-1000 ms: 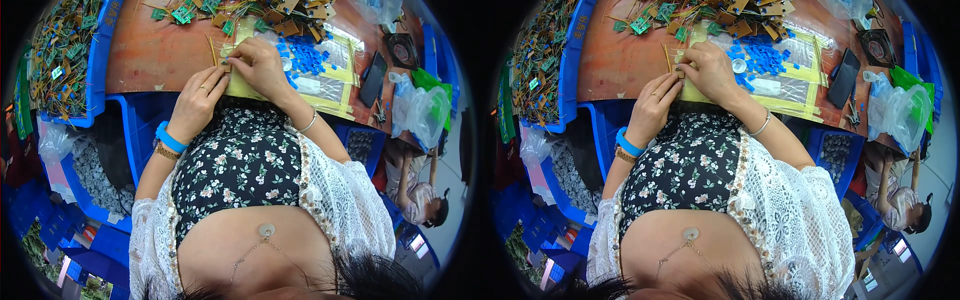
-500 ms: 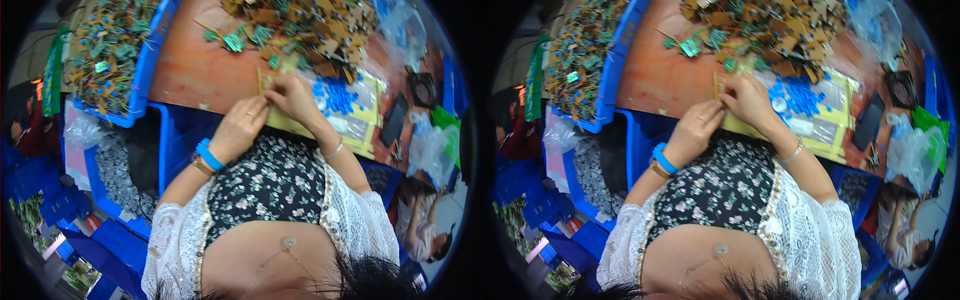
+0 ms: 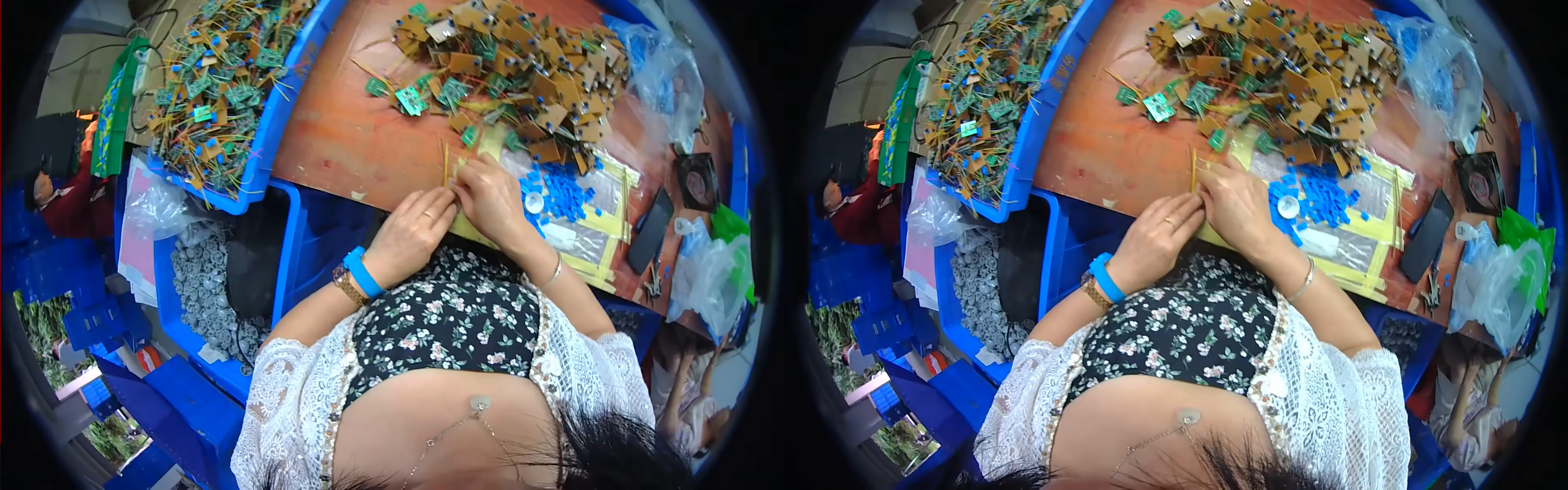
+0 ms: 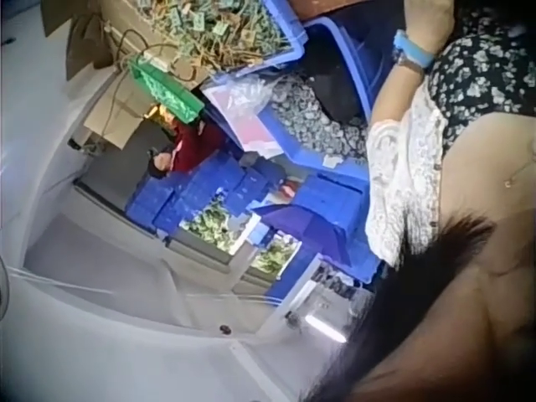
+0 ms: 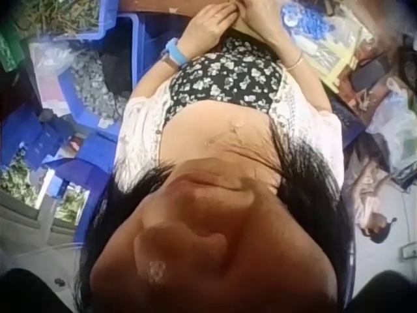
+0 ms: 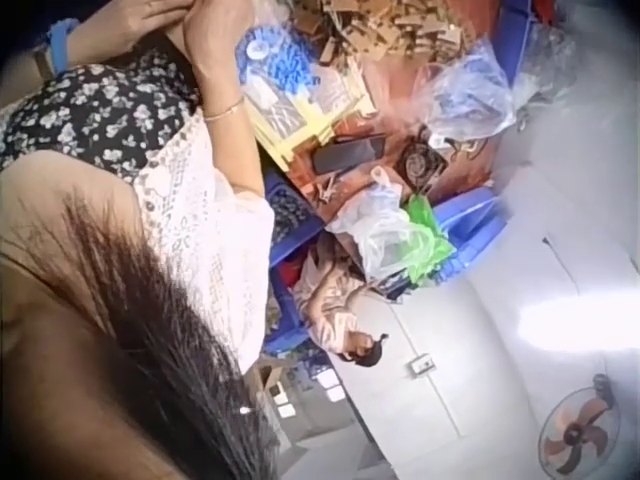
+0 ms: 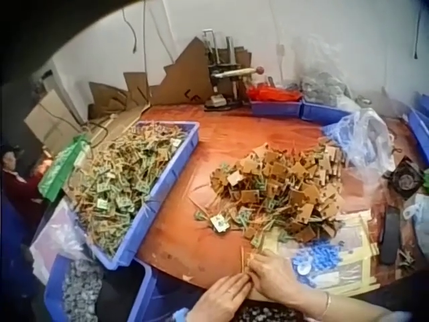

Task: Assembling and sorting small circuit boards with attached sensors on a workbench.

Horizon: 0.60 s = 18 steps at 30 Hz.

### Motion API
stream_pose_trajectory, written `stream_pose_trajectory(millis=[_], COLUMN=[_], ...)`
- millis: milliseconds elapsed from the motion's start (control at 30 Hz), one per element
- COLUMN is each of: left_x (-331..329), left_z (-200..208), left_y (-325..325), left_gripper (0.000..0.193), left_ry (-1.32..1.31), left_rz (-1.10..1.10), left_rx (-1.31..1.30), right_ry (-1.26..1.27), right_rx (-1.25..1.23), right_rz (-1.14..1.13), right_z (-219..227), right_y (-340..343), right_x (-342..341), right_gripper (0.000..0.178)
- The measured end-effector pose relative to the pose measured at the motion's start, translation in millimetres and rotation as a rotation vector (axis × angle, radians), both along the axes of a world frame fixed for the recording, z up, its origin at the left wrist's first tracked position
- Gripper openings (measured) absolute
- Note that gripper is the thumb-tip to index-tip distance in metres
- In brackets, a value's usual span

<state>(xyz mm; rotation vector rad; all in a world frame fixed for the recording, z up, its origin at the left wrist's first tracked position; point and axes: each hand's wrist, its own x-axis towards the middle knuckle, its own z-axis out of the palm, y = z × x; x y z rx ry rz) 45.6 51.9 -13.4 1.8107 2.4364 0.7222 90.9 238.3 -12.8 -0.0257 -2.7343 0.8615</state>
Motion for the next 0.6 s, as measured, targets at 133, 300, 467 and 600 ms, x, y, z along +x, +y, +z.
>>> stream_pose_trajectory(millis=[133, 300, 467, 600], left_x=[0, -6, -77, -156], left_z=[-5, -7, 40, 77], left_y=[-3, -3, -48, -58], left_gripper=[0.037, 0.039, 0.029, 0.033], left_ry=[0.068, 0.056, 0.450, 0.908], left_rz=[0.023, -0.006, 0.348, 0.822], left_rx=[0.026, 0.051, 0.361, 0.397], right_ry=[-0.055, -0.118, 0.011, -0.100], right_rx=[-0.047, -0.063, 0.043, 0.223], right_rz=[-0.007, -0.020, 0.068, 0.109], right_z=[2, 7, 31, 33], right_y=[4, 10, 49, 62], right_x=[-2, -2, 37, 55], right_gripper=[0.013, 0.010, 0.028, 0.030])
